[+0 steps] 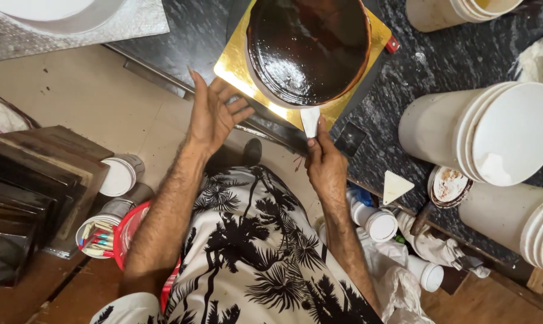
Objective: The person pours a dark liquid onto a white circular ceramic piece and spreads it evenly with a metal spatula. They then fold a sheet of paper into a cone, fill it with a white paste, and begin piping a decorative line along the edge of the darkened surface.
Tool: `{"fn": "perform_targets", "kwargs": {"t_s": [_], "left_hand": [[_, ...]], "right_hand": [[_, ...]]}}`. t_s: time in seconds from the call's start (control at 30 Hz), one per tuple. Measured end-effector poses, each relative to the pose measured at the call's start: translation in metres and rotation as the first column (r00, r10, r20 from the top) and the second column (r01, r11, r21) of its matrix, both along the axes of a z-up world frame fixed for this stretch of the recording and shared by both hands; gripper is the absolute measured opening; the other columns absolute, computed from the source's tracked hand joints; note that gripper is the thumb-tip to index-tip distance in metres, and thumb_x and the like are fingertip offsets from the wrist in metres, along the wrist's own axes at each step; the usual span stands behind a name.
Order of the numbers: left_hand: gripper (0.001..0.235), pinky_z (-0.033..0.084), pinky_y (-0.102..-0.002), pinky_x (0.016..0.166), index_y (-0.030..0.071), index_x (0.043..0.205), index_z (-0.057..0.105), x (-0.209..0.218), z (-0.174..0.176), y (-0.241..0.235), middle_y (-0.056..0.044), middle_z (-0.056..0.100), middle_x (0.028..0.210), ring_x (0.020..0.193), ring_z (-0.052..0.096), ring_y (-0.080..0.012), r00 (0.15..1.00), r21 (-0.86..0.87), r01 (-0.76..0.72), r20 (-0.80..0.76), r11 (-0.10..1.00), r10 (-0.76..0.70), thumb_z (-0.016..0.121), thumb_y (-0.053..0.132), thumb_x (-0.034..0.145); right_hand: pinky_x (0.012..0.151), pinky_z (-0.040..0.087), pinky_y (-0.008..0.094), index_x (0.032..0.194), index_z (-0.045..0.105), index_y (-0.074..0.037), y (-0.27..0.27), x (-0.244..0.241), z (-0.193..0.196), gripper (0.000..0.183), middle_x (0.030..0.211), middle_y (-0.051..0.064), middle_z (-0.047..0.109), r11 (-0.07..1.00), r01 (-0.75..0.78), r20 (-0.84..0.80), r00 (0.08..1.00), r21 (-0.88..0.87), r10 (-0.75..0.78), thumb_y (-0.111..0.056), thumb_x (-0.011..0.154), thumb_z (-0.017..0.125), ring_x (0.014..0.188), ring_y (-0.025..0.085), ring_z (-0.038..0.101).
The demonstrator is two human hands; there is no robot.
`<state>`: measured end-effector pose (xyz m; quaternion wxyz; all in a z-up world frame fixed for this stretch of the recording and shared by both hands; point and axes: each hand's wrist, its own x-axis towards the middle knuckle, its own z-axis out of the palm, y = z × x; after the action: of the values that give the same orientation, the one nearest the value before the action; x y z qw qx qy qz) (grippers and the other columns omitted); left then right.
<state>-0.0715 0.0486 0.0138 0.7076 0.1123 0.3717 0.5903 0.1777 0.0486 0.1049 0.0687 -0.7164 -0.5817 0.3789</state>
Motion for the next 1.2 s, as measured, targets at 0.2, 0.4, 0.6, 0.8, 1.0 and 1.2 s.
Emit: {"fn": "perform_targets", "kwargs": {"t_s": [0.2, 0.4, 0.6, 0.8, 1.0, 1.2], "left_hand": [[0.110, 0.046, -0.053, 0.117, -0.002, 0.157, 0.033, 0.007, -0.010, -0.009, -0.025, 0.044, 0.149, 0.133, 0.052, -0.0367, 0.990, -0.060, -0.025, 0.135, 0.998, 0.033, 0.024, 0.085, 0.090], [0.118, 0.038, -0.055, 0.122, -0.005, 0.159, 0.026, 0.005, -0.018, -0.013, -0.031, 0.031, 0.164, 0.147, 0.043, -0.0430, 0.984, -0.046, -0.002, 0.177, 0.999, 0.010, 0.024, 0.087, 0.086], [0.114, 0.033, -0.053, 0.126, 0.001, 0.165, 0.016, -0.027, -0.010, 0.012, -0.024, 0.022, 0.171, 0.153, 0.039, -0.0374, 0.983, 0.076, -0.144, 0.123, 0.987, 0.134, 0.026, 0.085, 0.088], [0.108, 0.035, -0.053, 0.126, 0.006, 0.165, 0.007, -0.039, -0.001, 0.032, -0.022, 0.021, 0.171, 0.151, 0.042, -0.0397, 0.987, 0.069, -0.104, 0.132, 0.992, 0.094, 0.027, 0.082, 0.091], [0.102, 0.037, -0.060, 0.120, 0.015, 0.165, 0.005, -0.030, 0.014, 0.016, -0.017, 0.023, 0.170, 0.146, 0.043, -0.0437, 0.992, 0.023, -0.067, 0.112, 0.997, 0.064, 0.028, 0.080, 0.090], [0.098, 0.035, -0.063, 0.118, 0.016, 0.164, 0.007, -0.033, 0.009, 0.015, -0.015, 0.022, 0.169, 0.145, 0.042, -0.0462, 0.992, 0.006, 0.006, 0.123, 1.000, -0.007, 0.026, 0.079, 0.091]], "right_hand": [[0.054, 0.057, 0.029, 0.156, 0.041, -0.021, -0.006, -0.010, -0.011, 0.055, 0.088, 0.006, 0.075, 0.995, 0.094, -0.161, 0.983, 0.038, -0.086, -0.019, 0.103, 0.056, 0.058, 0.008, 0.062], [0.054, 0.057, 0.025, 0.156, 0.042, -0.020, -0.011, -0.018, -0.027, 0.055, 0.079, 0.002, 0.072, 0.993, 0.106, -0.225, 0.970, 0.051, -0.092, -0.019, 0.103, 0.058, 0.058, 0.006, 0.061], [0.053, 0.053, 0.024, 0.156, 0.045, -0.014, -0.020, -0.022, -0.045, 0.054, 0.071, 0.001, 0.068, 0.989, 0.101, -0.295, 0.953, 0.105, -0.065, -0.019, 0.104, 0.060, 0.059, 0.006, 0.061], [0.043, 0.045, 0.023, 0.155, 0.044, -0.013, -0.034, -0.044, -0.033, 0.055, 0.069, 0.000, 0.064, 0.971, 0.241, -0.373, 0.901, 0.010, -0.220, -0.019, 0.102, 0.058, 0.053, 0.006, 0.055], [0.037, 0.038, 0.023, 0.155, 0.042, -0.014, -0.056, -0.078, -0.010, 0.056, 0.065, 0.001, 0.061, 0.899, 0.423, -0.377, 0.820, -0.109, -0.432, -0.019, 0.101, 0.055, 0.044, 0.007, 0.047], [0.041, 0.036, 0.021, 0.155, 0.046, -0.006, -0.066, -0.095, -0.027, 0.054, 0.069, -0.001, 0.060, 0.841, 0.540, -0.487, 0.741, 0.022, -0.463, -0.017, 0.103, 0.057, 0.049, 0.005, 0.047]]}}
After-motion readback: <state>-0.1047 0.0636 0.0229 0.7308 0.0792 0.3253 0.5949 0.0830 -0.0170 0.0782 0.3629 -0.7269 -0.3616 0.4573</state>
